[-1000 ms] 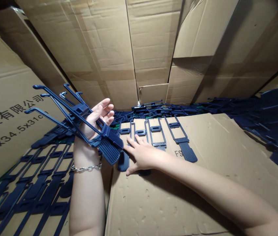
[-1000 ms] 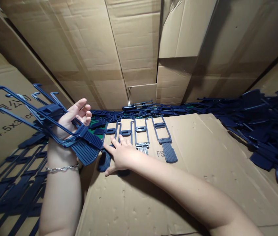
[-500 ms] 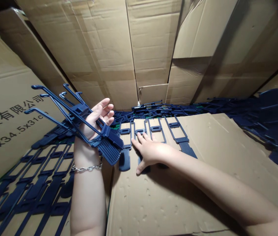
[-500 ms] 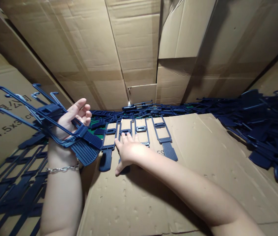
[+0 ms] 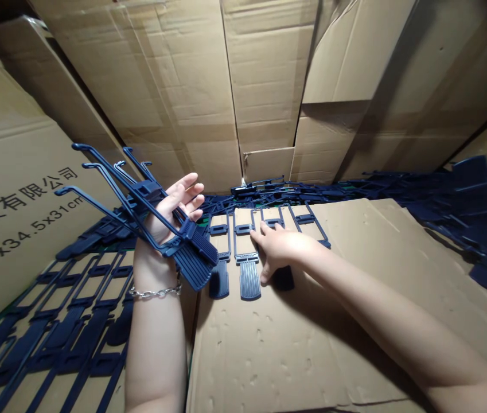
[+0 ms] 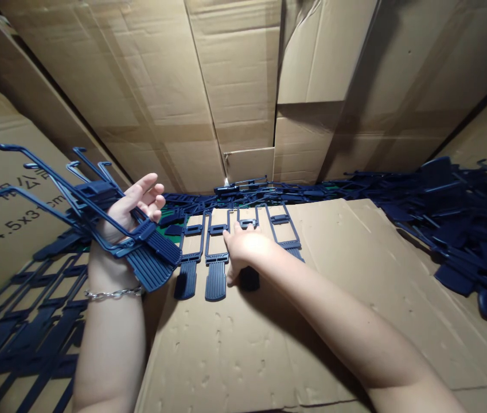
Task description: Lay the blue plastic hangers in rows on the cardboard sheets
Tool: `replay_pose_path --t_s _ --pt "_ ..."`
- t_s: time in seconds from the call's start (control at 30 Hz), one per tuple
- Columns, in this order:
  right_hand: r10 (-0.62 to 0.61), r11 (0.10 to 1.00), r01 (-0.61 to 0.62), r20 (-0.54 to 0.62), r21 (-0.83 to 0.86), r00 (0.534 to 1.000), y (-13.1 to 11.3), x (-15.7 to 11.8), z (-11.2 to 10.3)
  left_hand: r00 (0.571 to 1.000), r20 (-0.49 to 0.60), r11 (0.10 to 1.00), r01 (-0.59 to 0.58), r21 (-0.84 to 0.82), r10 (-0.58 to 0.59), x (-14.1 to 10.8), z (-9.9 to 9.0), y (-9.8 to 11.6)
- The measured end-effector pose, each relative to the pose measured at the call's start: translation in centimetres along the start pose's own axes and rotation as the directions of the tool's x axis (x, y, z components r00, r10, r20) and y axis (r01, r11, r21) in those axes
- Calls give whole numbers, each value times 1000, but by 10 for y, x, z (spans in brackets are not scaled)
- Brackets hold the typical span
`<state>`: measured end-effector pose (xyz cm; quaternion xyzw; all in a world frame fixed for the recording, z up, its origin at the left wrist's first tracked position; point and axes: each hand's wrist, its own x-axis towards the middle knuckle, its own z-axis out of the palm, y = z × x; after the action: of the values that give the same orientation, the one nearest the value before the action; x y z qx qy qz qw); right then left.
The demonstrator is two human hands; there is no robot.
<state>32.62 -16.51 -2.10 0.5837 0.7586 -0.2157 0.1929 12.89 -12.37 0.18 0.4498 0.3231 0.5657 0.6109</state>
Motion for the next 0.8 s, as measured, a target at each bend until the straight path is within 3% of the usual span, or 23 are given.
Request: replay_pose_path --t_s 0.23,0.53,0.67,0.8 --pt "-29 999 30 -21 19 999 1 6 1 1000 12 1000 -1 13 1 0 0 -2" --pt "-166 983 168 -27 70 986 -2 -5 3 999 38 1000 11 21 -11 2 -3 -3" --pt "-199 976 210 -152 57 968 22 -15 -15 1000 27 999 3 38 -4 0 4 -5" --pt "26 997 -3 -285 83 958 69 -8 -30 999 19 995 29 92 -31 -3 18 -9"
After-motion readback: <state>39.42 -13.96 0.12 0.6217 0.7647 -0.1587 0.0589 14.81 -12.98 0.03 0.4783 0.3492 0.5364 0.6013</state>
